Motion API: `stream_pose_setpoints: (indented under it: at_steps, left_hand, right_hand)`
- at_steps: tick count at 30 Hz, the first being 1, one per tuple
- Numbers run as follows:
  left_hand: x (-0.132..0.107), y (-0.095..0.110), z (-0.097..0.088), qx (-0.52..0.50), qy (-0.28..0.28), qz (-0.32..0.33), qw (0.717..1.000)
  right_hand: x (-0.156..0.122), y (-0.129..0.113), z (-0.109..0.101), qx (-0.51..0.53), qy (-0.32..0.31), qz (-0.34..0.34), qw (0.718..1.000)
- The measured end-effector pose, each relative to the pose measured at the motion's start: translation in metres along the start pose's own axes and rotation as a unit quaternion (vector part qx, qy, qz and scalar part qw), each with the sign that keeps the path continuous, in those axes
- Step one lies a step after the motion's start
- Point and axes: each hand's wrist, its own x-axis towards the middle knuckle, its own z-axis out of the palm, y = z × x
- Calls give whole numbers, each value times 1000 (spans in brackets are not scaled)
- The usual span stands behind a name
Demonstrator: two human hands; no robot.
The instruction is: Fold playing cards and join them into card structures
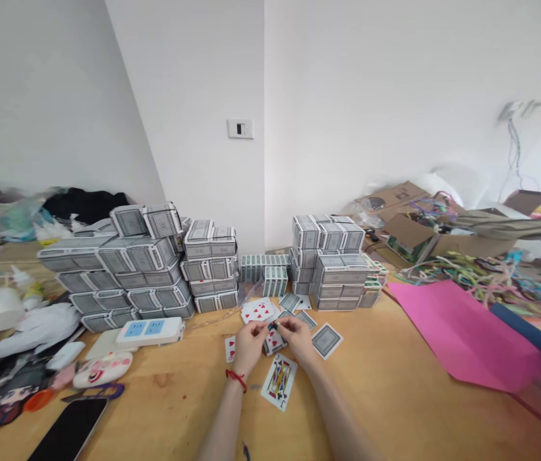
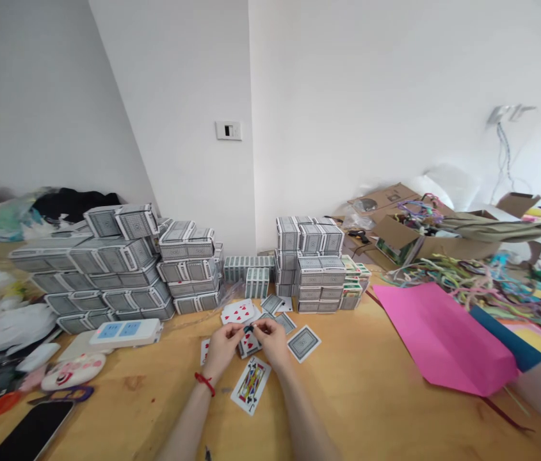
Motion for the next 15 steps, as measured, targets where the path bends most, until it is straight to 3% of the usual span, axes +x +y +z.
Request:
stream_pose_setpoints:
  at_steps: [9,15]
  left_hand:
    - [-3,6,6,5,53,15,998]
    - [-3,4,4,12,58,22,998]
  right_hand:
    - [-2,-7,-2,12,-28,12,999]
    - [-3,-9,0,20,-38,3,999]
